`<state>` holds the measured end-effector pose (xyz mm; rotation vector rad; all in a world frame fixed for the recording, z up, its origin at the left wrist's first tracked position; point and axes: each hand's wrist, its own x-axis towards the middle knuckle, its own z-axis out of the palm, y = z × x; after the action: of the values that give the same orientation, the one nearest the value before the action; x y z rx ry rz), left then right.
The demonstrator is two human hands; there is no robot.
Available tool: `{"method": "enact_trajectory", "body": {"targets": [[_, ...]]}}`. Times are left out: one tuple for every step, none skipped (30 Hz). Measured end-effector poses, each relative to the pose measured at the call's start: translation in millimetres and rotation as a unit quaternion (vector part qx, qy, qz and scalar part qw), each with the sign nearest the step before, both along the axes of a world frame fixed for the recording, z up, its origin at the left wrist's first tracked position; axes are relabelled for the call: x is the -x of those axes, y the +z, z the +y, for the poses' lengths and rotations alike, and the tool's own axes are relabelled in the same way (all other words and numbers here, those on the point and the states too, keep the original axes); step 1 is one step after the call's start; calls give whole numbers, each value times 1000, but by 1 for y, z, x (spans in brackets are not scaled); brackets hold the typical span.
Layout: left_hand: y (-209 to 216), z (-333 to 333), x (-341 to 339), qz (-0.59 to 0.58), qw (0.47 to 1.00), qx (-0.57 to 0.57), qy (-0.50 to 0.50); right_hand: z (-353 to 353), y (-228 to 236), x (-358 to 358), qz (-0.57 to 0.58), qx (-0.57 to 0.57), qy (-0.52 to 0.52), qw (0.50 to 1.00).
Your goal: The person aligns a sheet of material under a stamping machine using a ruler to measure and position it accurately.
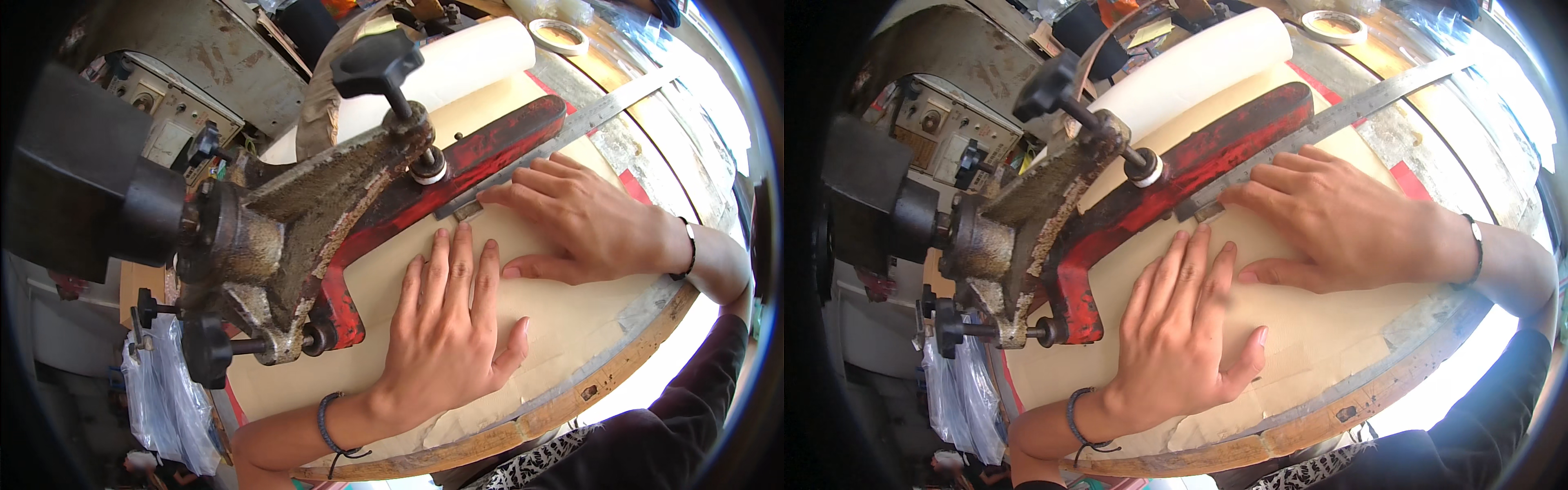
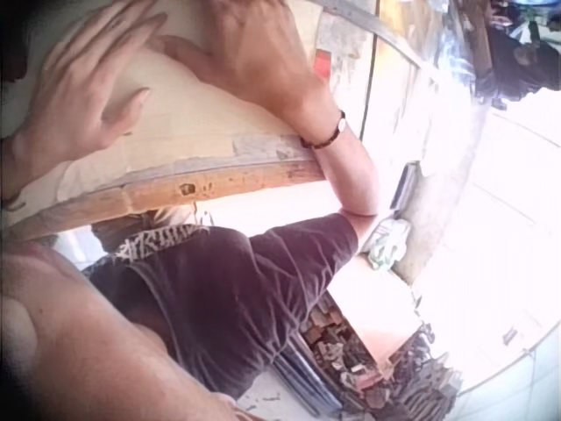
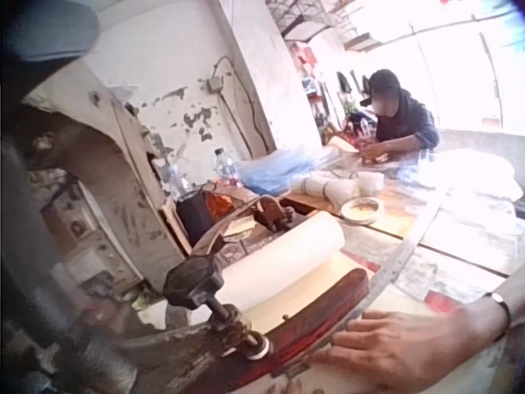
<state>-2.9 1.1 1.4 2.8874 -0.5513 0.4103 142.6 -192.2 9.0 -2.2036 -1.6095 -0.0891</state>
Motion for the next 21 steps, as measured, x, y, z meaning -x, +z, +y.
{"method": "enact_trajectory", "body": {"targets": [[2, -1, 2, -1, 1000, 3, -1, 0, 1, 0, 5, 1, 0, 1000], [4, 0, 2, 5, 1000, 4, -2, 0, 3, -1, 3, 0, -1, 1000], [7, -1, 1, -2, 1000, 1, -1, -1, 6, -1, 1, 0, -3, 1000], [9, -2, 0, -10, 1000, -3, 0, -1, 7, 0, -12, 9, 2, 1000], [9, -2, 1, -5, 1000, -2, -1, -2, 7, 0, -7, 10, 1, 1000], [8, -1, -1, -7, 1000, -10, 1, -2, 7, -2, -12, 11, 7, 1000], [8, -2, -2, -10, 1000, -18, 3, -3, 7, -3, -17, 11, 14, 1000], [7, -2, -4, -11, 1000, -12, 0, -4, 5, -4, -18, 11, 11, 1000], [6, -2, -5, -12, 1000, -14, -3, -3, 1, -6, -16, -5, 21, 1000], [5, -2, -5, -11, 1000, -12, -3, -3, -1, -7, -15, -20, 32, 999], [4, -2, -6, -10, 1000, -9, -2, -4, -1, -8, -16, -21, 30, 999], [2, -1, -6, -12, 1000, -12, -3, -3, 0, -10, -8, -19, 43, 999], [1, -1, -6, -9, 1000, 6, -5, -3, 2, -11, 1, -16, 57, 998], [0, 0, -6, -6, 1000, 24, -7, -4, 6, -14, -1, -17, 56, 998], [1, 0, -5, -6, 1000, 22, -5, -6, 12, -17, 13, 11, 60, 998], [2, 0, -3, 6, 1000, 15, -4, -8, 18, -19, 27, 40, 65, 997], [3, 0, -2, 20, 1000, 8, -3, -9, 23, -17, 27, 39, 68, 997], [4, 0, -2, 17, 1000, 10, 1, -11, 30, -17, 45, 58, 45, 996], [4, -1, -2, 12, 1000, 6, 0, -12, 35, -17, 63, 77, 22, 995], [4, -1, -2, 8, 1000, 2, 0, -15, 34, -13, 21, 65, 4, 998], [2, 0, -1, 7, 1000, 4, 4, -17, 36, -8, 20, 68, 8, 997]]}}
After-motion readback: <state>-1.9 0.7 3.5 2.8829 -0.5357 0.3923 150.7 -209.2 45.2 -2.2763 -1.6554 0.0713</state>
